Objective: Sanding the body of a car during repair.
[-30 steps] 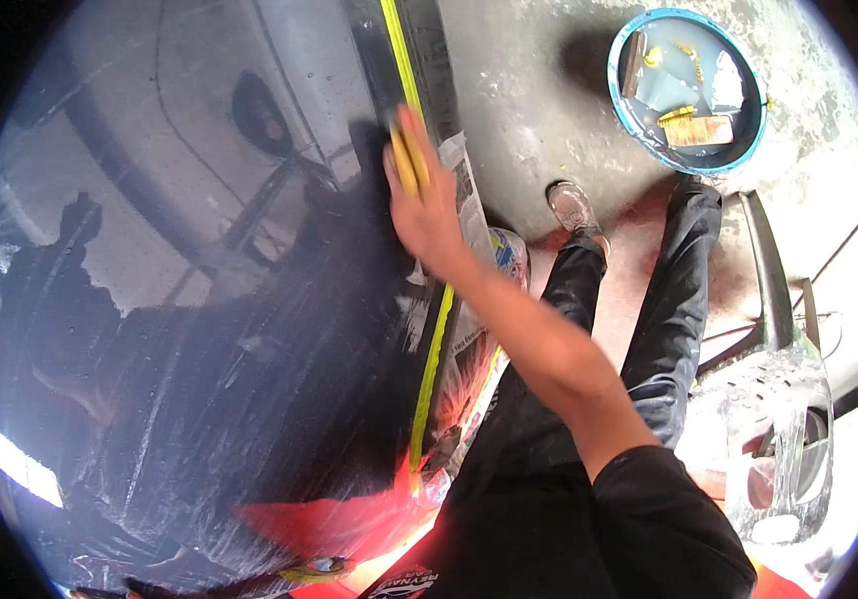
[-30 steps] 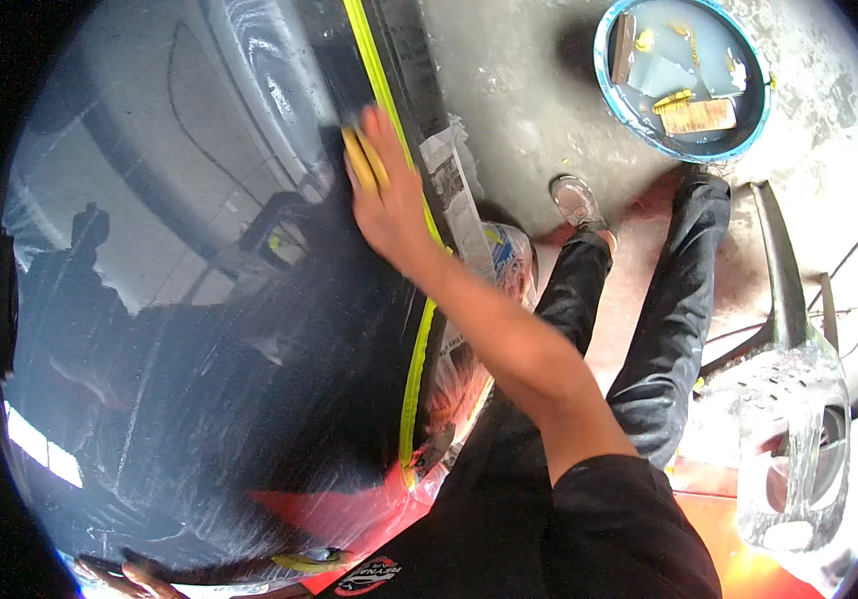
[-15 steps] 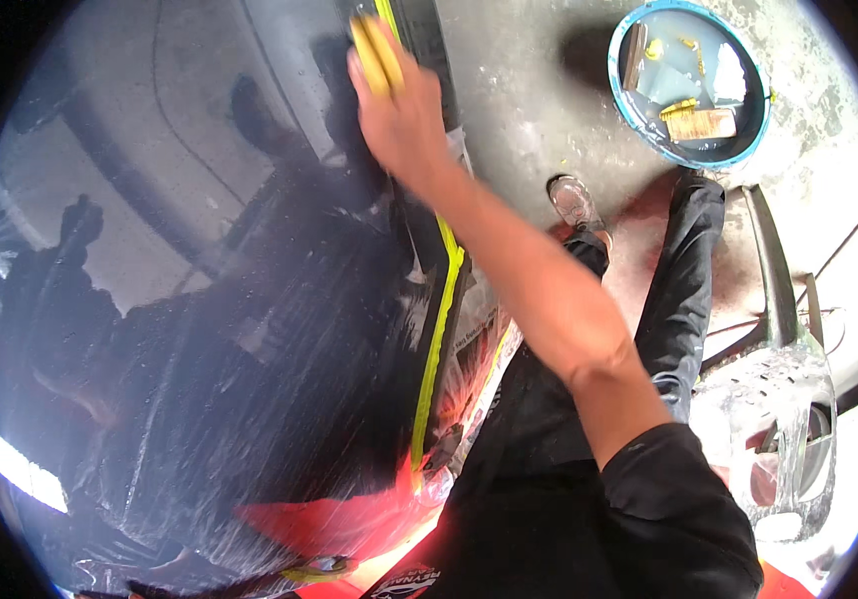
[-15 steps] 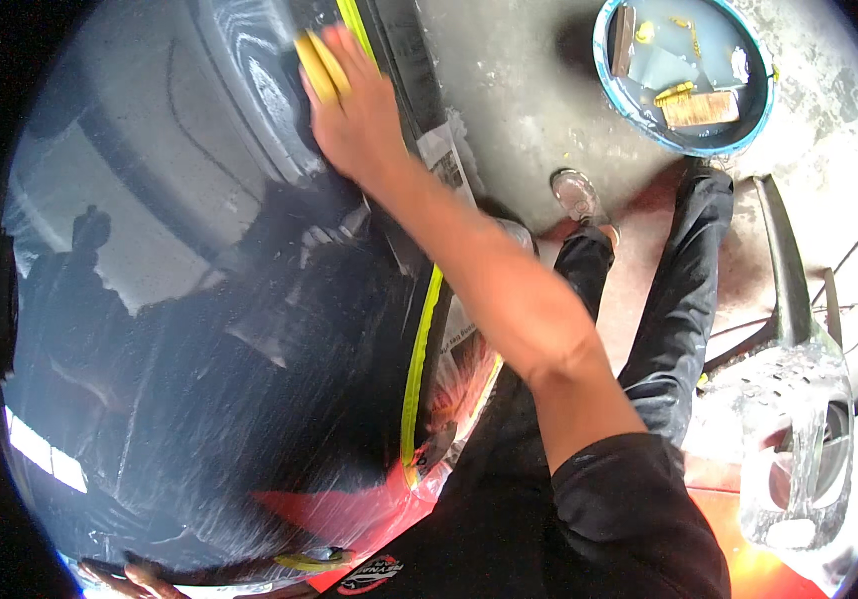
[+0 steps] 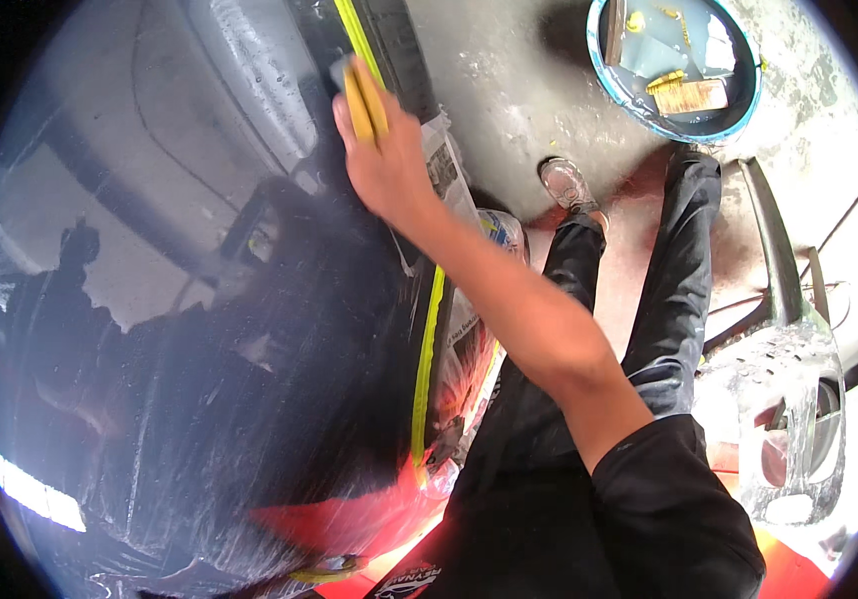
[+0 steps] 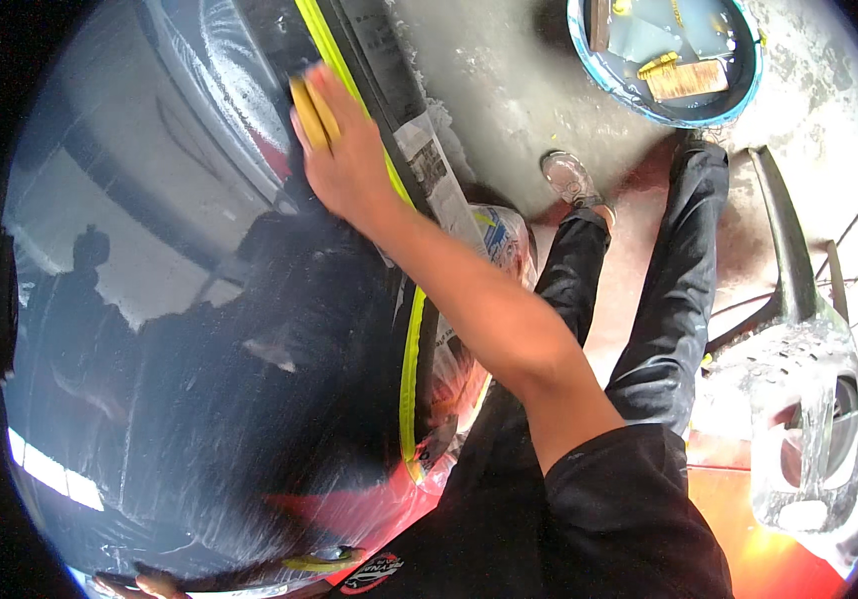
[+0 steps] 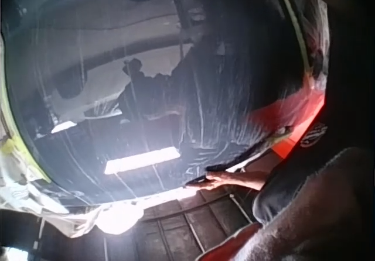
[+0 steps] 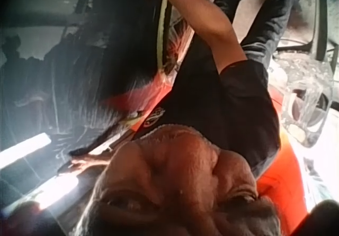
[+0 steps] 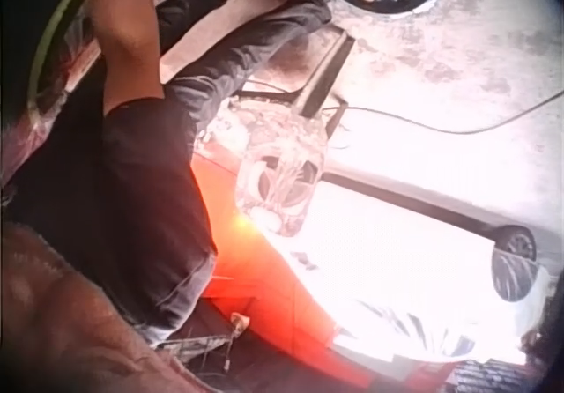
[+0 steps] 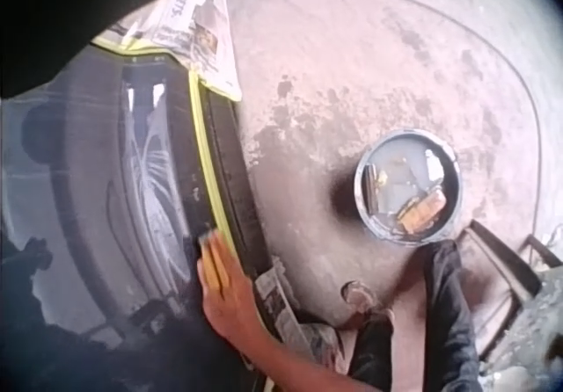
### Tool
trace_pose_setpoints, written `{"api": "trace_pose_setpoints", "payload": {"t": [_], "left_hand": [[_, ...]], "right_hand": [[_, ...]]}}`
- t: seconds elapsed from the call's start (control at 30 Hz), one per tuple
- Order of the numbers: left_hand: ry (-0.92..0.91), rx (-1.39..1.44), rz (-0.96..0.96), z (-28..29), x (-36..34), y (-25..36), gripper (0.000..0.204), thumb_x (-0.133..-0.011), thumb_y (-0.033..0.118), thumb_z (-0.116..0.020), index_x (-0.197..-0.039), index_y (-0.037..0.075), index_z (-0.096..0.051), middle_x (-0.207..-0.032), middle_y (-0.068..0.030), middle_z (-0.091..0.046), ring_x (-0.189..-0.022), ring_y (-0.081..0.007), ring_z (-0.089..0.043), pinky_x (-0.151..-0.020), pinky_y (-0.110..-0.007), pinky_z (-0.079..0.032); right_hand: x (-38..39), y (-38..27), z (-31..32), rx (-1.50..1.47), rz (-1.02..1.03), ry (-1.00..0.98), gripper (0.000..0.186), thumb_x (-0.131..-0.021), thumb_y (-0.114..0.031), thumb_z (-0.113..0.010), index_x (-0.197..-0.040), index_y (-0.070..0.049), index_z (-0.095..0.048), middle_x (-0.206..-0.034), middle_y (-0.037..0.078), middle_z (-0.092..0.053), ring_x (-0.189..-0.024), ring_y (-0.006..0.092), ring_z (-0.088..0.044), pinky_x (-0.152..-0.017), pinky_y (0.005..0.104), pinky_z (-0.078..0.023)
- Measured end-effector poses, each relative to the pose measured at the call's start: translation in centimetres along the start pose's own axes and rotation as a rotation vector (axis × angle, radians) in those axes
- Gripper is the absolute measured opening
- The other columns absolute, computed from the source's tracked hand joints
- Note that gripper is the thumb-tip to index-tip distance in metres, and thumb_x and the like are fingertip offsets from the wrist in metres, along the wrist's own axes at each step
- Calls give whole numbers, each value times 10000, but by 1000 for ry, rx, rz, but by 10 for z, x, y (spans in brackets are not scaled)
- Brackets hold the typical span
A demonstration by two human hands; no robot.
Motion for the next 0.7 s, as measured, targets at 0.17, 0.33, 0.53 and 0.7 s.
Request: {"api": "trace_pose_setpoints", "payload": {"t": [0.17, 0.33, 0.53, 0.7], "left_hand": [[-21, 133, 105, 9, -16, 46, 880, -1064, 625, -522, -1608, -53, -387, -1649, -321, -375, -1487, -509, -407, -1169, -653, -359], [-32, -4, -24, -3, -1, 5, 891, -1065, 634, -507, -1613, -56, -374, -1656, -320, -360, -1493, -514, -396, -1174, -654, -361], [-27, 61, 23, -3, 2, -3, 893, -1072, 657, -459, -1614, -49, -379, -1656, -309, -366, -1492, -504, -392, -1183, -647, -346], [-11, 25, 19, -11, 0, -4, 896, -1077, 677, -413, -1613, -42, -387, -1651, -299, -382, -1481, -500, -404, -1182, -655, -332]], "right_hand": [[95, 42, 18, -8, -81, 77, 452, -997, -73, -693, -1431, 20, -605, -1523, 258, -557, -1470, 425, -482, -1230, 458, -387], [-59, -24, -3, 88, 219, 15, 320, -1016, -155, -654, -1272, 37, -661, -1325, 248, -656, -1269, 454, -605, -1057, 523, -496], [99, 47, 16, 32, -9, 62, 420, -1029, -57, -635, -1440, 25, -596, -1508, 231, -581, -1471, 373, -500, -1240, 444, -393], [-17, 30, -11, 352, 504, 119, 389, -1027, -116, -646, -1384, 36, -624, -1487, 260, -582, -1440, 425, -510, -1220, 458, -408]]}}
Point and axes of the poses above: each hand's wrist, its own x-axis away from the middle knuckle, its own z-axis out of the back of the hand, y = z × x, the point moved 2 cm from there along -x, towards the middle knuckle
